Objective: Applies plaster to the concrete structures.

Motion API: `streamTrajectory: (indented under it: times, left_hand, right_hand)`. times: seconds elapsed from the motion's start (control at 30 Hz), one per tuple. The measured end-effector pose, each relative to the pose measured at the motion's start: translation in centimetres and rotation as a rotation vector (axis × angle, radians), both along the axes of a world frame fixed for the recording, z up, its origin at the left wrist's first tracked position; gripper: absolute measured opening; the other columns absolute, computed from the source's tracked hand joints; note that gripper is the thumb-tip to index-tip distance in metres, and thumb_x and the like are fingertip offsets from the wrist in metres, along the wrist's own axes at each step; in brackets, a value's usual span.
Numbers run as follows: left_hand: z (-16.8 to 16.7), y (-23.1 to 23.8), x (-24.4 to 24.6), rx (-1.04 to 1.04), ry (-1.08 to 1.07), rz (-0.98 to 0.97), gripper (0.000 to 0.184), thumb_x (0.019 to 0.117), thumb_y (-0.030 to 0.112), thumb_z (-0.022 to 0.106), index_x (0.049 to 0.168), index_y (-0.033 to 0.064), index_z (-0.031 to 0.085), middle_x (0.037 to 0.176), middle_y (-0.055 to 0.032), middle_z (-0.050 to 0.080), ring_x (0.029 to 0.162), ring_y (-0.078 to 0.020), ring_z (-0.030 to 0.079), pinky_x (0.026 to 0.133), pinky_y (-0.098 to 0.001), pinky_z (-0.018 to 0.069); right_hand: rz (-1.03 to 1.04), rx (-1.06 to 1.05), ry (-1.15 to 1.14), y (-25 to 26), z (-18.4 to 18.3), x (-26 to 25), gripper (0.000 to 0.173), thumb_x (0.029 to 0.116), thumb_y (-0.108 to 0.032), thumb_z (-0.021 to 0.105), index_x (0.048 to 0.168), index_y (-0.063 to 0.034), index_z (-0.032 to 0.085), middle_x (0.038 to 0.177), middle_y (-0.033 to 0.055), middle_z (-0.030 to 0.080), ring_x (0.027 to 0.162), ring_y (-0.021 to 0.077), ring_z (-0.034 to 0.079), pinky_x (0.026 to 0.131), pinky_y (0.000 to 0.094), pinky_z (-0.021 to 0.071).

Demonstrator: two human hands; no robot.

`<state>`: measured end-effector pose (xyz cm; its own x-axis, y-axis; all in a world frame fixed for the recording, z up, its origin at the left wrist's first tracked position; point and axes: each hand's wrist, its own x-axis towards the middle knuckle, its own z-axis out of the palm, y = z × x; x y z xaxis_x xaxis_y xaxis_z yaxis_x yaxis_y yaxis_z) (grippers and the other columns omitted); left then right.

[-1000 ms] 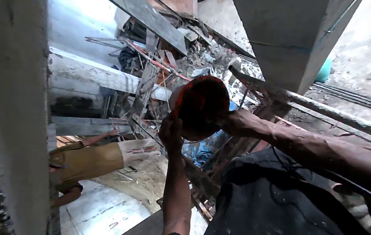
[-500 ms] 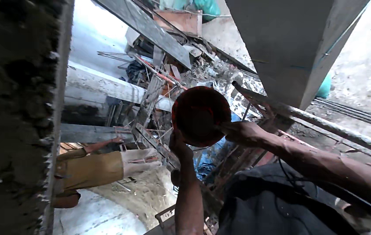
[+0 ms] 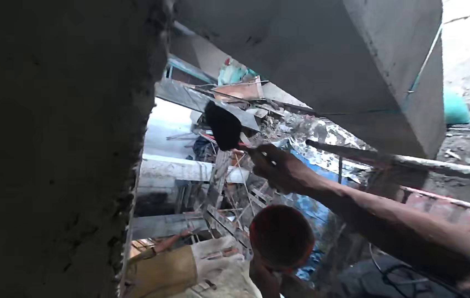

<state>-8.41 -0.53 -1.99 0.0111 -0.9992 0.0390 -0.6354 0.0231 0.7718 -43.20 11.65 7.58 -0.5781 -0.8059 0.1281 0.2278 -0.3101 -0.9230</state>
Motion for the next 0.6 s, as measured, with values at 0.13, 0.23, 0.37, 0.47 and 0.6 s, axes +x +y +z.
streamTrajectory:
  times: [0.13, 0.23, 0.37, 0.47, 0.6]
  left_hand:
    - [0.3, 0.7, 2.5, 0.004, -0.008, 0.051, 0.042, 0.1060, 0.037, 0.054, 0.097, -0.0016, 0.067, 0.079, -0.0130, 0.064, 0.068, -0.0215, 0.061, 0.060, -0.0403, 0.0534]
    - [1.2, 1.5, 3.8, -0.003, -0.004, 0.085, 0.046, 0.1059, 0.042, 0.053, 0.100, -0.0025, 0.066, 0.083, -0.0146, 0.065, 0.073, -0.0237, 0.062, 0.064, -0.0432, 0.0545]
    - [0.7, 0.7, 5.5, -0.027, 0.003, 0.164, 0.045, 0.1022, 0.046, 0.058, 0.085, 0.0054, 0.065, 0.072, -0.0075, 0.063, 0.061, -0.0194, 0.061, 0.056, -0.0401, 0.0533]
    - [-1.4, -1.7, 9.8, -0.043, 0.027, 0.099, 0.048, 0.0993, 0.051, 0.061, 0.091, 0.0044, 0.069, 0.079, -0.0102, 0.069, 0.068, -0.0226, 0.067, 0.060, -0.0444, 0.0584]
    - [-1.0, -0.7, 8.0, 0.012, 0.007, 0.204, 0.043, 0.0991, 0.045, 0.063, 0.101, 0.0026, 0.069, 0.089, -0.0133, 0.070, 0.077, -0.0251, 0.068, 0.070, -0.0457, 0.0583]
  right_hand:
    - [-0.194, -0.165, -0.043, -4.2, 4.7, -3.7, 0.043, 0.1034, -0.031, 0.060, 0.142, -0.0141, 0.051, 0.082, 0.0129, 0.066, 0.055, 0.0231, 0.063, 0.049, 0.0423, 0.0574]
    - [-0.283, -0.172, -0.009, -6.0, 8.0, -6.8, 0.039, 0.1034, -0.030, 0.058, 0.136, -0.0104, 0.055, 0.092, 0.0119, 0.068, 0.064, 0.0226, 0.066, 0.056, 0.0436, 0.0583]
    - [-0.355, -0.164, 0.026, -6.5, 10.7, -9.1, 0.031, 0.1025, -0.028, 0.058, 0.127, -0.0087, 0.060, 0.097, 0.0122, 0.068, 0.079, 0.0255, 0.068, 0.066, 0.0471, 0.0570]
    - [-0.365, -0.165, 0.025, -6.8, 11.5, -10.1, 0.027, 0.1014, -0.028, 0.059, 0.121, -0.0089, 0.061, 0.093, 0.0105, 0.067, 0.077, 0.0242, 0.067, 0.065, 0.0465, 0.0563]
    - [-0.363, -0.148, 0.025, -6.4, 12.1, -10.7, 0.027, 0.1005, -0.027, 0.060, 0.120, -0.0089, 0.061, 0.095, 0.0112, 0.068, 0.080, 0.0261, 0.068, 0.066, 0.0487, 0.0565]
